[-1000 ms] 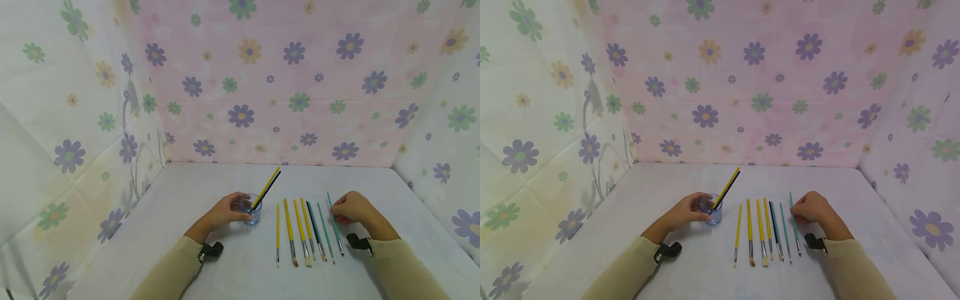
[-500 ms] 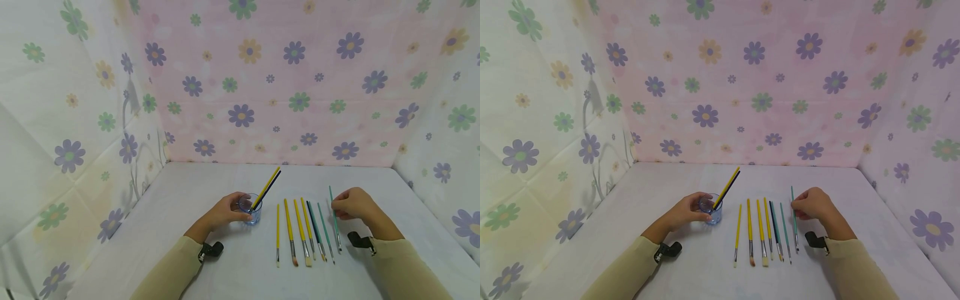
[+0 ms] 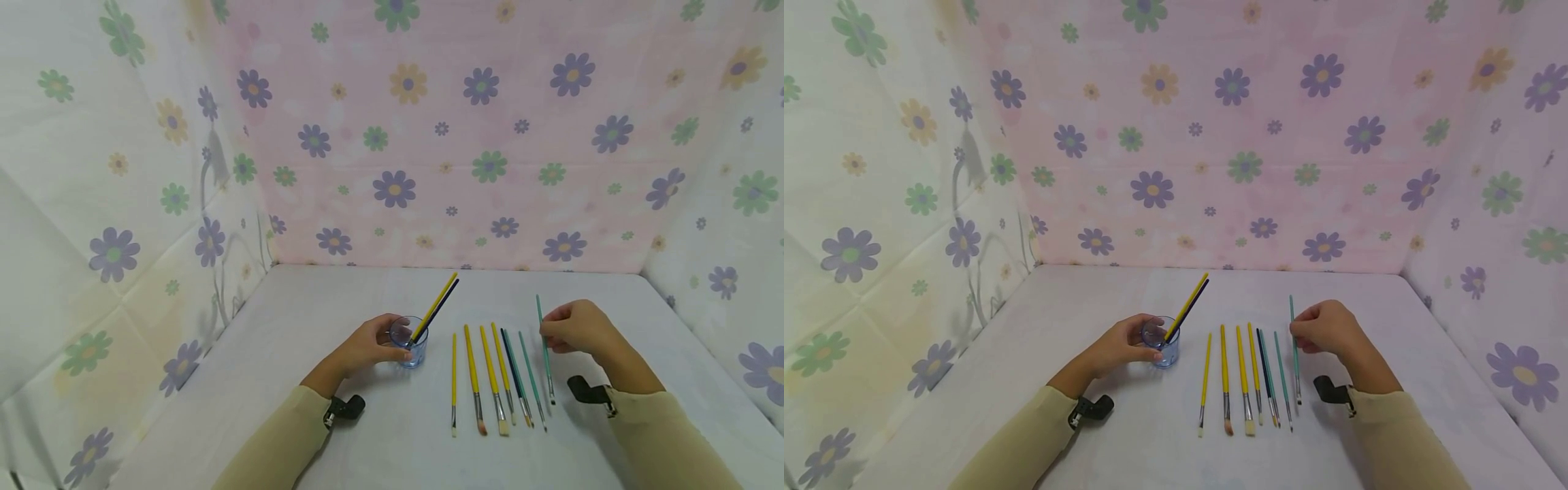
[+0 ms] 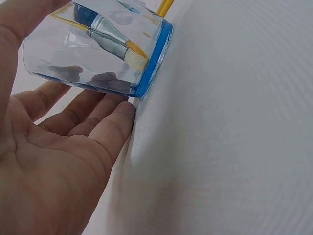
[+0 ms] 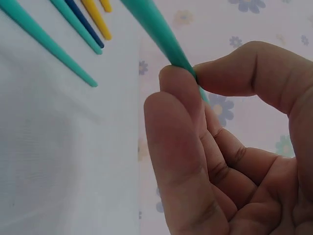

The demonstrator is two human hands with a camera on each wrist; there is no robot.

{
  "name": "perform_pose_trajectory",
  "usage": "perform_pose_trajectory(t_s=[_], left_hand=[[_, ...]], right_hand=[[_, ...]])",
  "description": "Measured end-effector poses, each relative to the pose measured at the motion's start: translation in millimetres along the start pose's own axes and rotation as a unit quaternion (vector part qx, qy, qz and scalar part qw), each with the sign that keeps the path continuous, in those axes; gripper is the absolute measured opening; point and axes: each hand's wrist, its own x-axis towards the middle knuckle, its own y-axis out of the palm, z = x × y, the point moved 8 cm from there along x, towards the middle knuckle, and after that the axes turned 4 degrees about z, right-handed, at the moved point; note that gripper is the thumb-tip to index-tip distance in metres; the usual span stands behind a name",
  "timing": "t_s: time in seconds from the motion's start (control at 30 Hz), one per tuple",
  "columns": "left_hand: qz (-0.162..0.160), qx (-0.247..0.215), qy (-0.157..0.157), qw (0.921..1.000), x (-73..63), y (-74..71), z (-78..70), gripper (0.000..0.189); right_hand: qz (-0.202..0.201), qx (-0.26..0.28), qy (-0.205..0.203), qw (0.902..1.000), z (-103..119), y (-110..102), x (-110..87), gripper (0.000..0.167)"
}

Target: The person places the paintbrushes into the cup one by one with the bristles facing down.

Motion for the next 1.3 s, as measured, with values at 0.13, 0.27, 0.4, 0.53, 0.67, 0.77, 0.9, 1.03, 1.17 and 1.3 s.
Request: perform_pose_trajectory(t_s=[0.13, 0.27, 0.4, 0.53, 0.67, 0.77, 0.9, 1.03, 1.17, 1.3], left_hand=[[-0.001, 0.001, 0.001, 1.0, -0.2, -0.1, -0.2, 0.078], [-0.001, 0.002, 0.001, 1.0, -0.1, -0.2, -0.3, 0.078], [-0.001, 0.003, 0.0, 1.0, -0.2, -0.1, -0.5, 0.079], [-0.003, 0.002, -0.001, 1.0, 1.4, 0.1, 0.6, 0.078], [0.001, 0.007, 0.0, 1.0, 4.3, 2.2, 2.9, 0.08], [0.003, 0.011, 0.005, 0.9999, 4.5, 2.8, 4.7, 0.08], [0.005, 0.015, 0.012, 0.9998, 2.9, 1.2, 4.2, 0.081], [0.014, 0.014, 0.017, 0.9996, 2.0, 0.5, 1.2, 0.082], [0.026, -0.001, 0.022, 0.9994, 0.5, 1.1, -1.3, 0.084], [0.033, -0.006, 0.027, 0.9991, -0.1, 1.8, -2.1, 0.081]], right_hand=[[-0.002, 0.004, -0.011, 0.9999, 6, -1, -2.6, 0.035], [-0.002, 0.011, -0.018, 0.9998, 12, -1, -5.6, 0.036], [-0.002, 0.019, -0.027, 0.9994, 18, -2, -7.5, 0.037], [-0.004, 0.033, -0.044, 0.9985, 25, -3, -10.5, 0.041], [-0.009, 0.039, -0.057, 0.9976, 32, -5, -15.3, 0.043], [-0.012, 0.041, -0.065, 0.997, 39, -6, -17.0, 0.043], [-0.022, 0.042, -0.083, 0.9954, 53, -7, -17.3, 0.04], [-0.036, 0.041, -0.111, 0.9923, 68, -10, -19.7, 0.035], [-0.044, 0.049, -0.139, 0.9881, 83, -13, -23.0, 0.029], [-0.046, 0.07, -0.153, 0.9847, 96, -11, -24.5, 0.029]])
